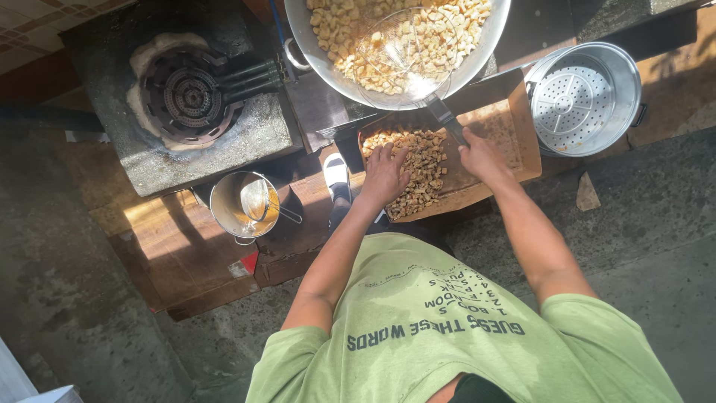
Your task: The person uses a mesh skimmer to scoop fried food from a large wok of hot oil and transfers it onto a cardboard tray. The person repeatedly scoops and drains the food, spreading it on the tray to cool.
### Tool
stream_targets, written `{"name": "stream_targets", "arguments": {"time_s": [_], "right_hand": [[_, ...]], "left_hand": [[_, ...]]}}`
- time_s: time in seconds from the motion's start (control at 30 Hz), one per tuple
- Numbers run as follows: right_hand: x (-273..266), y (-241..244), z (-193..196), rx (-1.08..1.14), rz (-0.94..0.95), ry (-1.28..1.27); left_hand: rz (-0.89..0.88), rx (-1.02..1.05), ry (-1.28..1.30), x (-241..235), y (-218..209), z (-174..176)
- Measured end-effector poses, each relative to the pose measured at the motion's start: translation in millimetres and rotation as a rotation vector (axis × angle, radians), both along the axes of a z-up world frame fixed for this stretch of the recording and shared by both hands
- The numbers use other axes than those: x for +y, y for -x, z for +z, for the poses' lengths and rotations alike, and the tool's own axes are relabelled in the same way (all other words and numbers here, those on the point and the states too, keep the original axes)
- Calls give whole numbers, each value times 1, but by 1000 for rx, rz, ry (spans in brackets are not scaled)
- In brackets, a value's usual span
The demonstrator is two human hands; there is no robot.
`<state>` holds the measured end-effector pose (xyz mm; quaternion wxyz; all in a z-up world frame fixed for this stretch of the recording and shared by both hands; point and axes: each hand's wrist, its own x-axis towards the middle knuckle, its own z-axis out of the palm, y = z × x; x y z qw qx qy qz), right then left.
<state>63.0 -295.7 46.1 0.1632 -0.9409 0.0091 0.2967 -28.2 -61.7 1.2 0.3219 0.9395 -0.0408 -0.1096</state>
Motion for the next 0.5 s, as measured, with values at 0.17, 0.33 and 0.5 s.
{"name": "stream_targets", "arguments": {"time_s": [0.17,0.33,0.5], "right_hand": [[-18,14,-23,-29,-157,-143],[-28,8,-34,-110,-280,-179],[-4,2,-53,-40,-401,-205]], "left_hand": [[-64,-15,28,-13,-11,1],[-109,12,2,-9,-19,2],[-223,-2,-48,-7,-36,2]]}}
